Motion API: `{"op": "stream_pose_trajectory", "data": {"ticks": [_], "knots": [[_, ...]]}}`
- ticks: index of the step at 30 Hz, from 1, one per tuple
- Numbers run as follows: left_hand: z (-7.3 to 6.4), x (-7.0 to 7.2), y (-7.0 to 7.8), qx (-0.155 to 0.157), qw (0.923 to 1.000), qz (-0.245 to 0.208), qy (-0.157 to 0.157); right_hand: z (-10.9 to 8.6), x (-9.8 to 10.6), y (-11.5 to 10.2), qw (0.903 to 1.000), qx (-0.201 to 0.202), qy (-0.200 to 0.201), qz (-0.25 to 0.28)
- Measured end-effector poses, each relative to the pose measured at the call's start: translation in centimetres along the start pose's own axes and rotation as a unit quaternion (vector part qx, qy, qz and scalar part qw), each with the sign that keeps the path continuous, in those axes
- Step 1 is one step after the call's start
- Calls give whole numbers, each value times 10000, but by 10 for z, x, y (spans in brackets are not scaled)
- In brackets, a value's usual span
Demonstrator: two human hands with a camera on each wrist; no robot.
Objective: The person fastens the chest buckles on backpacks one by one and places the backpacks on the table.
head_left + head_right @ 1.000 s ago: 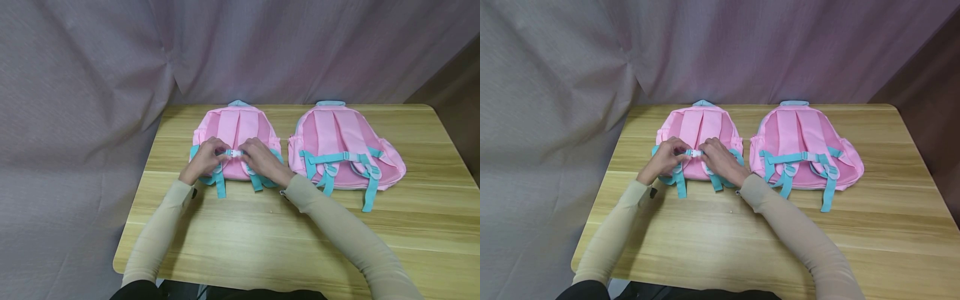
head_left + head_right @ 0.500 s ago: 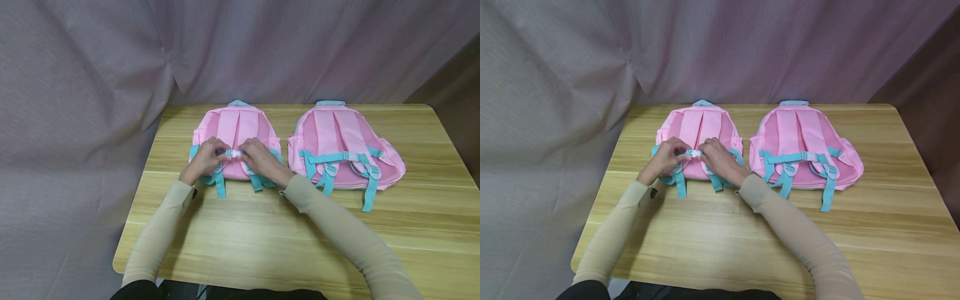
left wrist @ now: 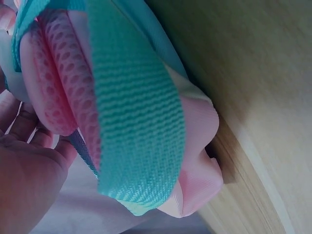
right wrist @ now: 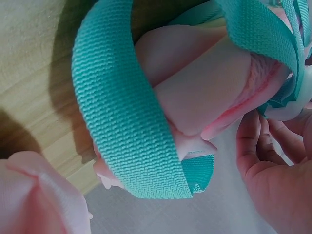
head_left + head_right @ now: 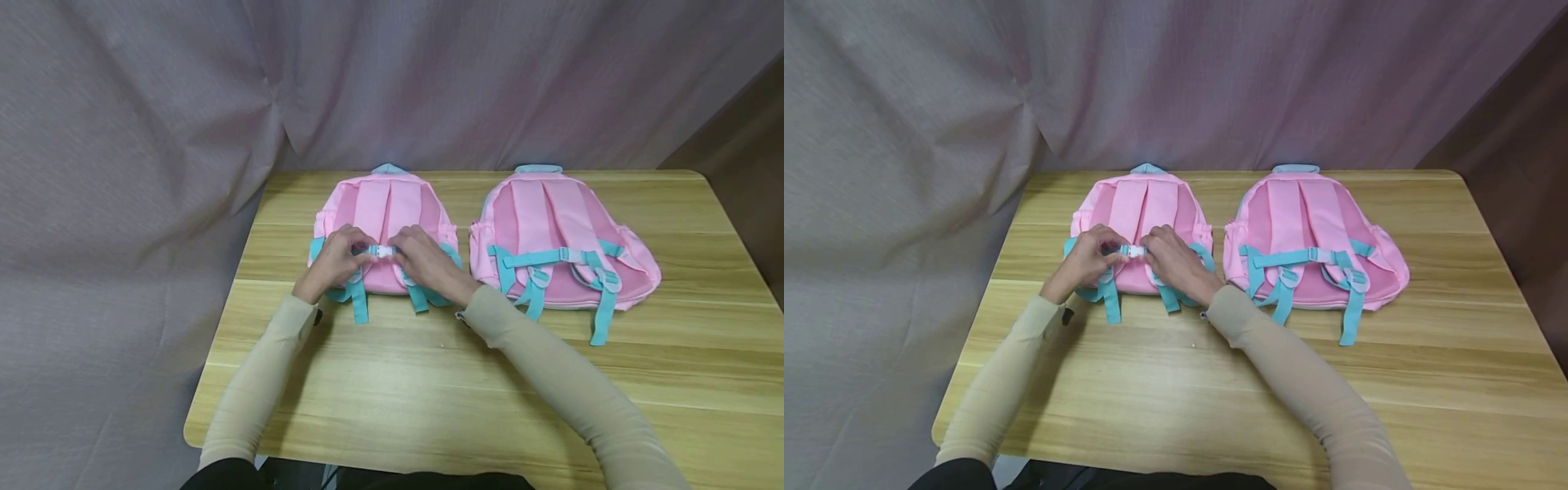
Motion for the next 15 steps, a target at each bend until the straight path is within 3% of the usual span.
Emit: {"op": "stream_pose_trajectory", "data": {"ticks": [15], "knots": [[1,0,2,-2,9998,136,-122,0,-1,-1,9999,-88,55,76]]}}
Point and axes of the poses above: each hand's wrist, its own z-axis towards the middle knuckle, its own x-axis out of the back of the hand, y = z × x, the point moved 8 cm from there along z, towards the middle knuckle, and after that the axes turned 4 degrees about -x, right-handed, at the moved point
